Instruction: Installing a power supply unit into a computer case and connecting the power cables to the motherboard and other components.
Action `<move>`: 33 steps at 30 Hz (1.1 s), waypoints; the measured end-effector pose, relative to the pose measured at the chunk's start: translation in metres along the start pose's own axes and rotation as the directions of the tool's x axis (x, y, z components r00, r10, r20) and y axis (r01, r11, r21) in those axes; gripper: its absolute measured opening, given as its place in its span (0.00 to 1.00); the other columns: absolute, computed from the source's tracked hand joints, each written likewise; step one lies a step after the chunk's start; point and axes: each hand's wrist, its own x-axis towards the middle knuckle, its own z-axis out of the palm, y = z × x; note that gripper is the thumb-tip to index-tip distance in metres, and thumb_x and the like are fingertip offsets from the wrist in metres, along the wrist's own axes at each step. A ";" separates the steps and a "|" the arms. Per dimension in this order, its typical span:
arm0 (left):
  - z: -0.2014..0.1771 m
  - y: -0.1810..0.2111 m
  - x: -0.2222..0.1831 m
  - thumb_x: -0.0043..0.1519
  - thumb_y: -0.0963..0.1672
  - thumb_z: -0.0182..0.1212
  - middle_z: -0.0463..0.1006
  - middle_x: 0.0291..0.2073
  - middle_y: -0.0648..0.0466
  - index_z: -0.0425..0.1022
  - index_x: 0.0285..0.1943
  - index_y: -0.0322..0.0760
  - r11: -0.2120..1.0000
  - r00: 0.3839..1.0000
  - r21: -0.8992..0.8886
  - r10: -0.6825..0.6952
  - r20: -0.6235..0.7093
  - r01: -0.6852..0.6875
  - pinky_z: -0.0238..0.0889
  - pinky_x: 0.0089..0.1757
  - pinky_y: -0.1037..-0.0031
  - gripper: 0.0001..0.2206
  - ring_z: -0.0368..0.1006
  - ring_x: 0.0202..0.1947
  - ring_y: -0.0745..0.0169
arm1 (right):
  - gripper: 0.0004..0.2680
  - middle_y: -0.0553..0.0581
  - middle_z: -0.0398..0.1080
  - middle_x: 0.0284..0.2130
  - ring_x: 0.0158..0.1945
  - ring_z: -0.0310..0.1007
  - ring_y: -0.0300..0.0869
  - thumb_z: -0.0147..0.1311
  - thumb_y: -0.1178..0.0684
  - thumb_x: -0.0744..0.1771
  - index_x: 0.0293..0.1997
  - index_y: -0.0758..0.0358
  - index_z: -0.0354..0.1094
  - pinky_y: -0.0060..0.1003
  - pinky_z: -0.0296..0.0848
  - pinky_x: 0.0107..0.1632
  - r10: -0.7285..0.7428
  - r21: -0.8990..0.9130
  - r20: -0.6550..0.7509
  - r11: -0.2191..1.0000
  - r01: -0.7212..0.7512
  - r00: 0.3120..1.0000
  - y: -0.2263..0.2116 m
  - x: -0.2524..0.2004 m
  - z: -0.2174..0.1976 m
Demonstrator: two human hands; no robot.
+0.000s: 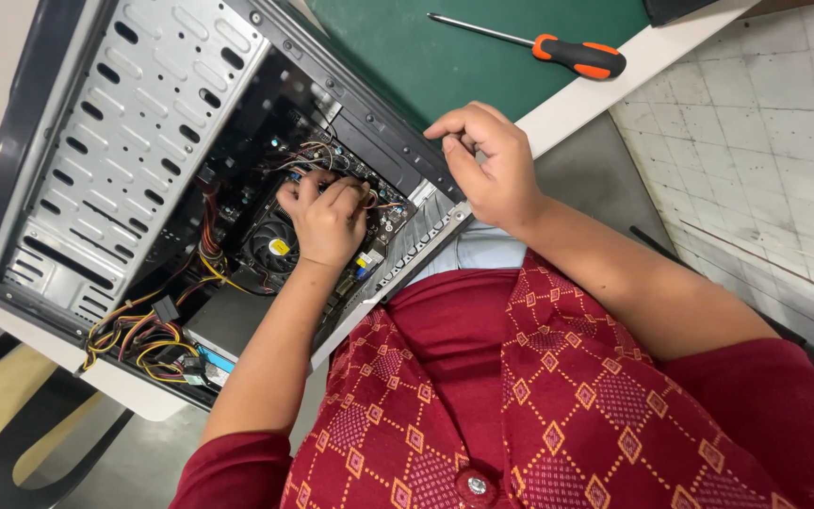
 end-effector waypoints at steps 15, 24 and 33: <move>-0.004 0.001 0.006 0.61 0.44 0.69 0.79 0.27 0.65 0.74 0.26 0.48 1.000 1.000 -0.014 -0.009 0.006 0.009 0.51 0.44 0.61 0.10 0.71 0.42 0.58 | 0.08 0.56 0.66 0.25 0.24 0.61 0.37 0.47 0.67 0.69 0.44 0.68 0.74 0.32 0.67 0.31 -0.004 -0.009 0.000 1.000 0.004 1.000 0.000 0.001 0.000; 0.005 -0.005 0.003 0.55 0.44 0.71 0.80 0.28 0.67 0.77 0.28 0.51 0.999 0.999 -0.030 -0.017 0.037 0.018 0.50 0.45 0.61 0.07 0.70 0.43 0.61 | 0.08 0.56 0.66 0.25 0.25 0.62 0.37 0.46 0.67 0.69 0.45 0.68 0.74 0.32 0.68 0.32 -0.025 -0.013 0.003 1.000 0.025 1.000 0.003 0.001 0.000; -0.002 0.005 0.016 0.49 0.39 0.67 0.79 0.27 0.67 0.80 0.30 0.47 0.998 0.968 0.055 -0.031 0.249 0.018 0.49 0.40 0.56 0.06 0.66 0.42 0.54 | 0.07 0.52 0.63 0.28 0.33 0.61 0.40 0.46 0.64 0.69 0.44 0.65 0.73 0.35 0.63 0.42 0.057 -0.143 0.037 0.988 -0.052 0.998 -0.011 -0.001 0.000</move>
